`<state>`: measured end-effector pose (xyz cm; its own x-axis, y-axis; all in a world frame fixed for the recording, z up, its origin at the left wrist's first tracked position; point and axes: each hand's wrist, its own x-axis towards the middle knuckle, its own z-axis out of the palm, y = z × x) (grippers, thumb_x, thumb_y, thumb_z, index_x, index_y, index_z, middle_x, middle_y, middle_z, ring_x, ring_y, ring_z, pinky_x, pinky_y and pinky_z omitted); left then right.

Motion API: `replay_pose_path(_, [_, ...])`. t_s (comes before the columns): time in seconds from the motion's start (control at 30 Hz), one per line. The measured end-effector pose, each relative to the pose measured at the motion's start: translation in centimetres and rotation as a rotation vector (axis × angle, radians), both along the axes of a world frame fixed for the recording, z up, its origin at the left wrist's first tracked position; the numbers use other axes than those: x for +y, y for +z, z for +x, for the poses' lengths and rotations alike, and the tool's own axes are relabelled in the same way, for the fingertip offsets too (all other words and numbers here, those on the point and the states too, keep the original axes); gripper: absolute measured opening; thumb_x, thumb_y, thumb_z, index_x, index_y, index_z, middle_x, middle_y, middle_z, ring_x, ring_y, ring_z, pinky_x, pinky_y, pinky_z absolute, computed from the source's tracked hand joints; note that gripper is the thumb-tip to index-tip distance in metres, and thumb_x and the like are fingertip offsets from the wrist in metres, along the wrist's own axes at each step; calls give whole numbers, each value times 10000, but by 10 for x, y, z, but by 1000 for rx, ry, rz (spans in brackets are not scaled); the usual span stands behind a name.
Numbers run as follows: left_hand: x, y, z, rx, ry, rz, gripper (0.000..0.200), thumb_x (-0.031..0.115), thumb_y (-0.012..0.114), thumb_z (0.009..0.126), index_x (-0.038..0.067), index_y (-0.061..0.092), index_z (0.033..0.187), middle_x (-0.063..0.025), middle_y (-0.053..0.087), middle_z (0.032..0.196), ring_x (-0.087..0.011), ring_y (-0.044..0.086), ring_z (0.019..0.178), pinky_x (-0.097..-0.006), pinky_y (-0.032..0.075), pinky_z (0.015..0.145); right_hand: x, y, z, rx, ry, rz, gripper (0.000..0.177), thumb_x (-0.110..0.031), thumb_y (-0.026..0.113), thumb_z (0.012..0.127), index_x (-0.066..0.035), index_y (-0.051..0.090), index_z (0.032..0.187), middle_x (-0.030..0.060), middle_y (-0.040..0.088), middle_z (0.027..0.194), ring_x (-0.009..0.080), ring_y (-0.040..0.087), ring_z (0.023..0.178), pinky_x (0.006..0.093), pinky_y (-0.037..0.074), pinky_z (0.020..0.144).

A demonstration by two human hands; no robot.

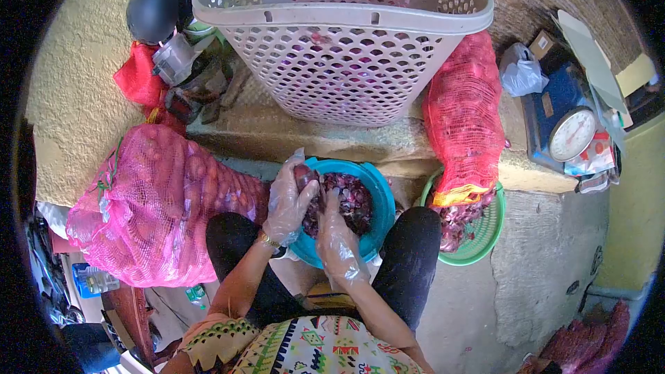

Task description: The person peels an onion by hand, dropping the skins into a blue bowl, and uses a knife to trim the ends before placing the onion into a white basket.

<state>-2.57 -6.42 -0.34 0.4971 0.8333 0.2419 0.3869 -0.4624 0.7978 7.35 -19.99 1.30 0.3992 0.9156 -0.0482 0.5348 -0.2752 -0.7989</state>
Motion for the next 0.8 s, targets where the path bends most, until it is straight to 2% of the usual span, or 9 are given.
replay_pose_path(0.07, [3, -3, -4, -20, 20, -102, 630, 284, 749, 984, -10, 460, 1461, -283, 575, 1422, -444, 561, 1333, -499, 432, 1154, -8, -23, -5, 0, 26, 129, 676, -56, 572, 1046, 0, 263, 1645, 362, 698, 1153, 523, 716, 945, 592, 557, 766])
replay_pose_path(0.17, [-3, 17, -3, 68, -29, -176, 633, 287, 746, 986, -19, 463, 1462, -277, 567, 1444, -445, 542, 1356, -498, 417, 1169, 0, -10, 1, -38, 29, -24, 709, -56, 571, 1044, 9, 230, 1661, 359, 704, 1102, 525, 717, 907, 585, 554, 748])
replay_pose_path(0.4, [5, 10, -6, 111, 22, -163, 670, 347, 726, 999, -34, 456, 1479, -274, 592, 1407, -441, 570, 1313, -498, 421, 1158, -5, -13, 1, -1, 28, 1, 653, -75, 557, 1062, 16, 274, 1643, 349, 705, 1118, 530, 714, 945, 549, 560, 789])
replay_pose_path(0.47, [8, 7, -8, -12, 33, -155, 642, 374, 687, 1029, -31, 472, 1479, -262, 601, 1397, -403, 589, 1291, -478, 428, 1145, -3, 8, 8, 234, -37, -76, 481, -132, 481, 1125, 27, 420, 1575, 304, 667, 1357, 390, 672, 1244, 444, 496, 1072])
replay_pose_path(0.5, [9, 13, -9, -13, 35, -156, 642, 374, 687, 1029, -31, 472, 1479, -262, 601, 1397, -403, 589, 1291, -478, 428, 1145, -4, 15, 11, 233, -36, -76, 481, -132, 481, 1125, 27, 420, 1575, 304, 667, 1357, 390, 672, 1244, 444, 496, 1072])
replay_pose_path(0.57, [10, 28, -12, -76, 35, -396, 593, 371, 653, 1058, -19, 495, 1476, -236, 607, 1399, -344, 599, 1285, -445, 434, 1132, -7, 23, 19, 353, -46, -90, 453, -189, 486, 1137, 23, 479, 1537, 285, 671, 1344, 373, 674, 1223, 422, 484, 1100])
replay_pose_path(0.7, [11, 25, -13, -180, 31, -501, 564, 379, 626, 1075, -6, 517, 1472, -200, 610, 1404, -277, 588, 1291, -416, 432, 1127, -12, 15, 22, 328, -50, -19, 454, -213, 516, 1136, 26, 500, 1522, 258, 688, 1325, 347, 667, 1214, 418, 470, 1111])
replay_pose_path(0.77, [12, 10, -13, -315, 75, -562, 580, 407, 602, 1082, 0, 514, 1485, -164, 608, 1399, -239, 571, 1292, -393, 412, 1143, -7, 22, 22, 282, -102, 157, 444, -291, 546, 1131, 26, 572, 1441, 254, 727, 1206, 344, 733, 1045, 437, 547, 981])
replay_pose_path(0.8, [12, 11, -13, -316, 75, -562, 580, 407, 602, 1082, 0, 514, 1485, -164, 608, 1399, -239, 571, 1292, -393, 412, 1143, -6, 20, 25, 280, -101, 158, 444, -291, 546, 1131, 26, 572, 1441, 254, 727, 1206, 344, 733, 1045, 437, 547, 981])
